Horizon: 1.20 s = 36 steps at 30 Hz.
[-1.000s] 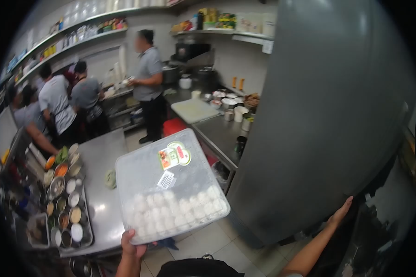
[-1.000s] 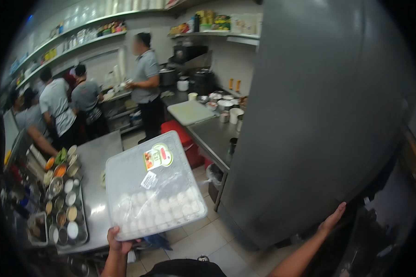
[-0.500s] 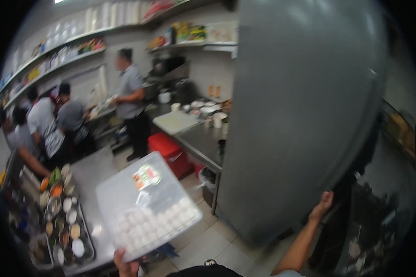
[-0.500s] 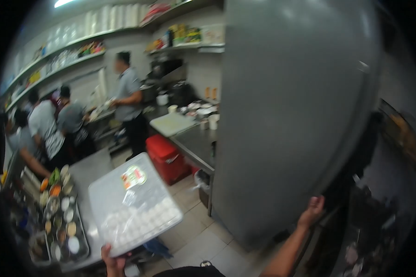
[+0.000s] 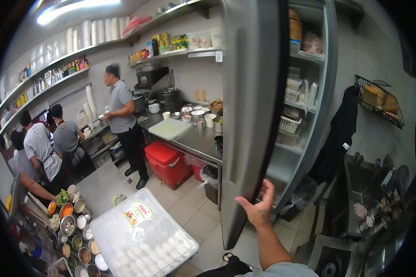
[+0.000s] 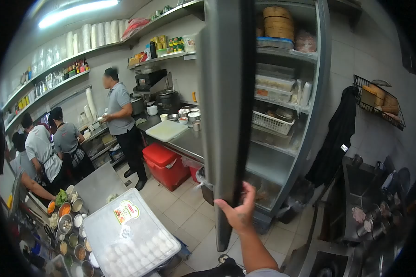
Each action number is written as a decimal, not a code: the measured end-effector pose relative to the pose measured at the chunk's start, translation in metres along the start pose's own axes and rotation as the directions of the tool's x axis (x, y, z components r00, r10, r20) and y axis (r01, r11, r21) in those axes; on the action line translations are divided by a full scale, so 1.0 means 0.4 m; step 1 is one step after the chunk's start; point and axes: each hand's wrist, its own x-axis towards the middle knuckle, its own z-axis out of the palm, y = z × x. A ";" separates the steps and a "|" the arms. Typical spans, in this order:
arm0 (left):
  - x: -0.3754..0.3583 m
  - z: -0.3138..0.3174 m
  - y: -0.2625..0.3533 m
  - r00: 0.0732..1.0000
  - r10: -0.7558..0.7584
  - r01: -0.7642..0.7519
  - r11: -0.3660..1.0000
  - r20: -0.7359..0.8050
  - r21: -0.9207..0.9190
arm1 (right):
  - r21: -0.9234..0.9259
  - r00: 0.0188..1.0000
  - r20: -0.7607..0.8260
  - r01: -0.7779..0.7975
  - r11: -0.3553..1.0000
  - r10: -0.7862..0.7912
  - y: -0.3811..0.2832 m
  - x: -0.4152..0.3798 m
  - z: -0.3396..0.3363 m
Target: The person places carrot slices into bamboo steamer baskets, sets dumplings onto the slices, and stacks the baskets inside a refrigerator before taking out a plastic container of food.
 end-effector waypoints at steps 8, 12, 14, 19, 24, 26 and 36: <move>-0.116 -0.116 -0.009 0.989 -0.020 0.016 0.999 -0.143 -0.033 | -0.105 0.950 0.283 0.170 0.980 -0.134 -0.079 -0.063 0.261; -0.112 -0.117 -0.025 0.981 -0.019 0.017 1.000 -0.195 -0.010 | -0.131 0.792 0.606 0.195 0.972 -0.078 -0.102 -0.079 0.305; -0.093 -0.080 -0.020 0.987 -0.012 0.003 0.998 -0.158 -0.056 | -0.139 0.662 0.750 0.170 0.976 -0.008 -0.068 -0.114 0.342; -0.083 -0.069 -0.047 0.982 -0.165 0.156 0.983 -0.094 -0.099 | -0.063 0.519 0.852 0.236 0.970 -0.071 -0.007 -0.089 0.476; -0.074 -0.058 -0.093 0.985 -0.146 0.139 0.987 -0.091 -0.081 | -0.126 0.349 0.934 0.104 0.987 0.083 0.037 -0.037 0.460; -0.056 -0.030 -0.129 0.984 -0.169 0.165 0.984 -0.063 -0.067 | -0.153 0.361 0.929 0.171 0.973 0.083 0.025 -0.002 0.388; 0.226 0.399 -0.252 0.882 -0.372 0.389 0.921 0.289 -0.002 | -0.488 0.739 0.582 0.650 0.583 -0.338 -0.046 0.546 0.020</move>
